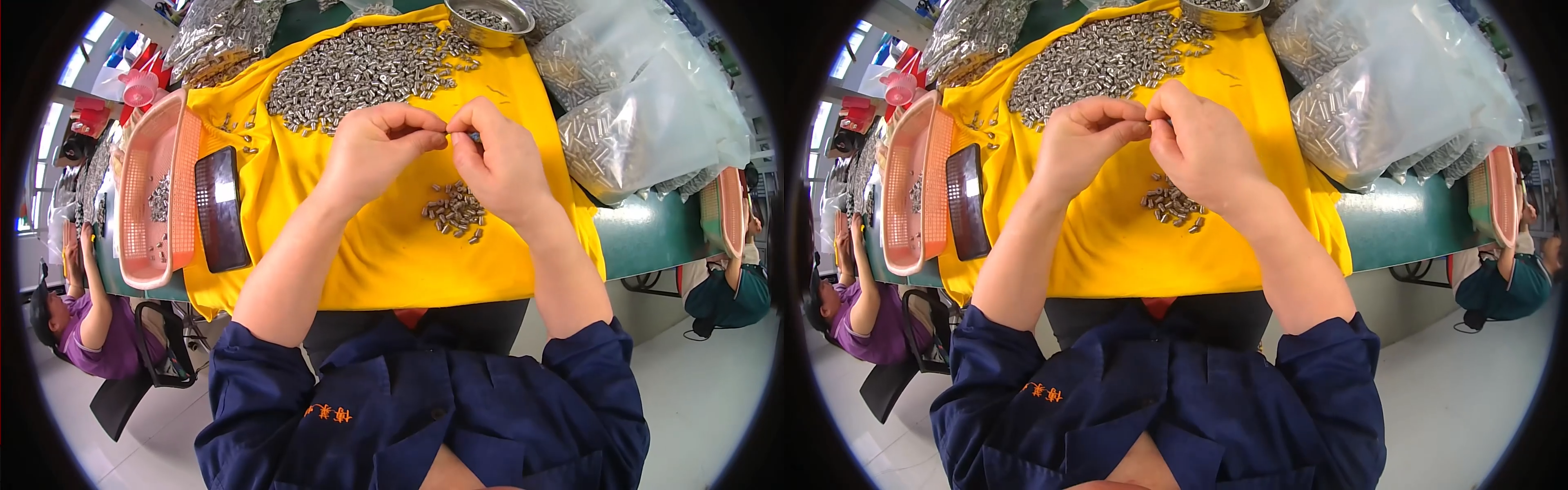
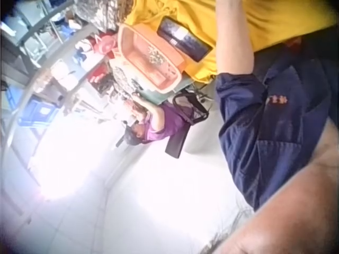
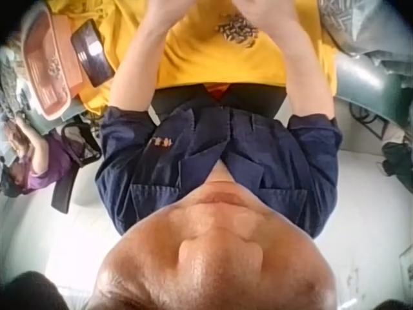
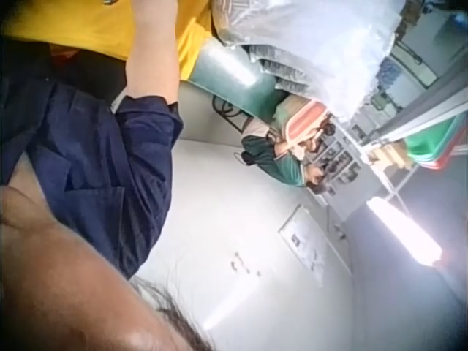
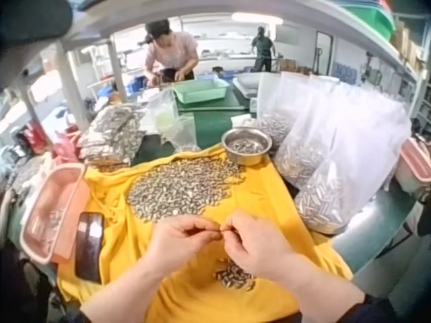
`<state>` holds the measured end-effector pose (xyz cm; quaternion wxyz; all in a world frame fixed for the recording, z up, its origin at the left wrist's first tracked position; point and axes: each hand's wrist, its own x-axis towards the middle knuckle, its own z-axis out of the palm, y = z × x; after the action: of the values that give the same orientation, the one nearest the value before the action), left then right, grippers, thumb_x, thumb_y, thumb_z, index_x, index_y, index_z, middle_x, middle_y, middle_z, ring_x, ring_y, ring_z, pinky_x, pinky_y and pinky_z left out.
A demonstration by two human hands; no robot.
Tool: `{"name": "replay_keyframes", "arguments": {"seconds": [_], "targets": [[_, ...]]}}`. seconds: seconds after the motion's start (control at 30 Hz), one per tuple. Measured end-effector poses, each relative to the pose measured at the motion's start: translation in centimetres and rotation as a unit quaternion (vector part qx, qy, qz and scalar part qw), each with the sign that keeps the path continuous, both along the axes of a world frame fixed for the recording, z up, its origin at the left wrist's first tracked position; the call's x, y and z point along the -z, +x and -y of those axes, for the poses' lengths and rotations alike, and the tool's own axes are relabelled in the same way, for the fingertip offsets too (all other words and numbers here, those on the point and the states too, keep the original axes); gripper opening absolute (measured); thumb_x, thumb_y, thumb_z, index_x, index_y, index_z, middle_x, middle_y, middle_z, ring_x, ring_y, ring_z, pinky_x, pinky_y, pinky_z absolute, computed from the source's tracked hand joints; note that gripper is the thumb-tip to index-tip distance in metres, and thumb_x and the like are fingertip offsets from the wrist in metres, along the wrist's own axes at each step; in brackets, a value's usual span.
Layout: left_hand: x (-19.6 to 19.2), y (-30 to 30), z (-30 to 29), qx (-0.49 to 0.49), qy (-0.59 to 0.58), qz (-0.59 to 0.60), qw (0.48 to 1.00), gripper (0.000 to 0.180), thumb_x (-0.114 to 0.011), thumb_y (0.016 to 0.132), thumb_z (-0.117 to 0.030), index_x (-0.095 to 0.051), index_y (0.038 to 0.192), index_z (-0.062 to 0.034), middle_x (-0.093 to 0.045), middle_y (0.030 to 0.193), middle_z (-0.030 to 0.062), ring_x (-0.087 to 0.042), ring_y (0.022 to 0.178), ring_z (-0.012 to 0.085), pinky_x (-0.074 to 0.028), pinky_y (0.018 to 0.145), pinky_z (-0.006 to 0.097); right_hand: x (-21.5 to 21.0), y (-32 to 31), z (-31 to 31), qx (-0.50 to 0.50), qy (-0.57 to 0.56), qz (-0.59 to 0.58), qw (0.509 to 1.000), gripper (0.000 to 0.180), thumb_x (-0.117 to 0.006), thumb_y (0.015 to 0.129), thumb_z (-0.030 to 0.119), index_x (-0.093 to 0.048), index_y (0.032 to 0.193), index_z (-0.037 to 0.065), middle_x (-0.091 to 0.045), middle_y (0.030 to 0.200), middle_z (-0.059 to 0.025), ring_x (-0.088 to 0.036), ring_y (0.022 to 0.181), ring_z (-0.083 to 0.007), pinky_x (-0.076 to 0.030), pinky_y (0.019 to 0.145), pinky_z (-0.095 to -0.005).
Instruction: Sorting small metal hardware components by hand on a workbench.
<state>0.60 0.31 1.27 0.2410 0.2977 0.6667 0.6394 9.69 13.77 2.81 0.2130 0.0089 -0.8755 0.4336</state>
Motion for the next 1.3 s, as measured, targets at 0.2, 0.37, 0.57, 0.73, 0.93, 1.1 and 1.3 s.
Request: {"name": "replay_keyframes", "arguments": {"seconds": [0.2,0.37,0.57,0.73,0.93,1.1,1.3], "targets": [[0.7,-0.3,-0.1,0.005,0.010,0.022,1.000,0.015,-0.057,0.078,-0.001,-0.062,0.092,0.0016,-0.064,0.087,0.0071,-0.060,0.078,0.0103,-0.048,0.072,0.021,0.9,-0.4,-0.6,-0.008,0.029,-0.035,0.999,0.006,-0.049,0.076,0.005,-0.047,0.081,0.004,-0.055,0.068,-0.0125,-0.054,0.060,-0.0295,-0.041,0.053,-0.0362],[0.7,-0.9,0.2,-0.001,-0.184,-0.182,0.966,0.015,-0.050,0.084,-0.002,-0.059,0.095,0.0031,-0.061,0.089,0.0065,-0.060,0.082,0.0119,-0.047,0.074,0.021,0.9,-0.3,-1.1,0.049,-0.058,-0.033,0.997,0.007,-0.051,0.077,0.007,-0.051,0.083,0.003,-0.056,0.069,-0.0097,-0.052,0.055,-0.0197,-0.041,0.051,-0.0294],[1.3,-0.6,0.0,0.021,0.012,0.148,0.989,0.019,-0.047,0.087,-0.006,-0.053,0.103,0.0017,-0.060,0.094,0.0086,-0.060,0.081,0.0152,-0.049,0.077,0.026,0.9,-0.4,-0.9,0.018,-0.095,0.009,0.995,0.008,-0.052,0.077,0.006,-0.051,0.084,0.002,-0.057,0.070,-0.0072,-0.050,0.055,-0.0132,-0.040,0.051,-0.0256],[1.0,-0.4,0.0,0.049,0.073,0.226,0.970,0.017,-0.046,0.089,-0.009,-0.051,0.103,0.0004,-0.059,0.095,0.0100,-0.059,0.084,0.0165,-0.050,0.078,0.028,0.1,-0.2,-0.9,-0.014,-0.149,0.063,0.987,0.005,-0.048,0.082,0.002,-0.050,0.087,0.002,-0.051,0.081,-0.0006,-0.047,0.074,-0.0066,-0.039,0.064,-0.0195],[1.4,-0.6,0.2,0.061,0.119,0.291,0.947,0.016,-0.048,0.088,-0.008,-0.053,0.100,0.0008,-0.059,0.094,0.0083,-0.059,0.084,0.0148,-0.050,0.076,0.026,0.2,-0.2,-0.7,-0.026,-0.157,0.062,0.985,0.006,-0.048,0.082,0.001,-0.050,0.087,0.002,-0.051,0.082,-0.0005,-0.046,0.075,-0.0059,-0.038,0.064,-0.0193],[2.3,-0.7,0.1,0.013,0.157,0.368,0.917,0.015,-0.052,0.086,-0.010,-0.055,0.098,-0.0010,-0.058,0.091,0.0059,-0.058,0.080,0.0135,-0.049,0.070,0.025,0.8,-0.5,-0.8,-0.019,-0.144,-0.009,0.989,0.008,-0.051,0.078,0.006,-0.051,0.084,0.001,-0.057,0.071,-0.0056,-0.051,0.061,-0.0108,-0.042,0.055,-0.0239],[2.1,-0.4,0.0,0.072,0.191,0.385,0.900,0.014,-0.054,0.085,-0.009,-0.056,0.097,-0.0012,-0.059,0.085,0.0053,-0.058,0.076,0.0131,-0.050,0.068,0.025,0.8,-0.5,-0.7,-0.026,-0.162,-0.006,0.986,0.008,-0.051,0.078,0.006,-0.051,0.084,0.001,-0.057,0.071,-0.0060,-0.052,0.062,-0.0109,-0.042,0.056,-0.0241]]}}
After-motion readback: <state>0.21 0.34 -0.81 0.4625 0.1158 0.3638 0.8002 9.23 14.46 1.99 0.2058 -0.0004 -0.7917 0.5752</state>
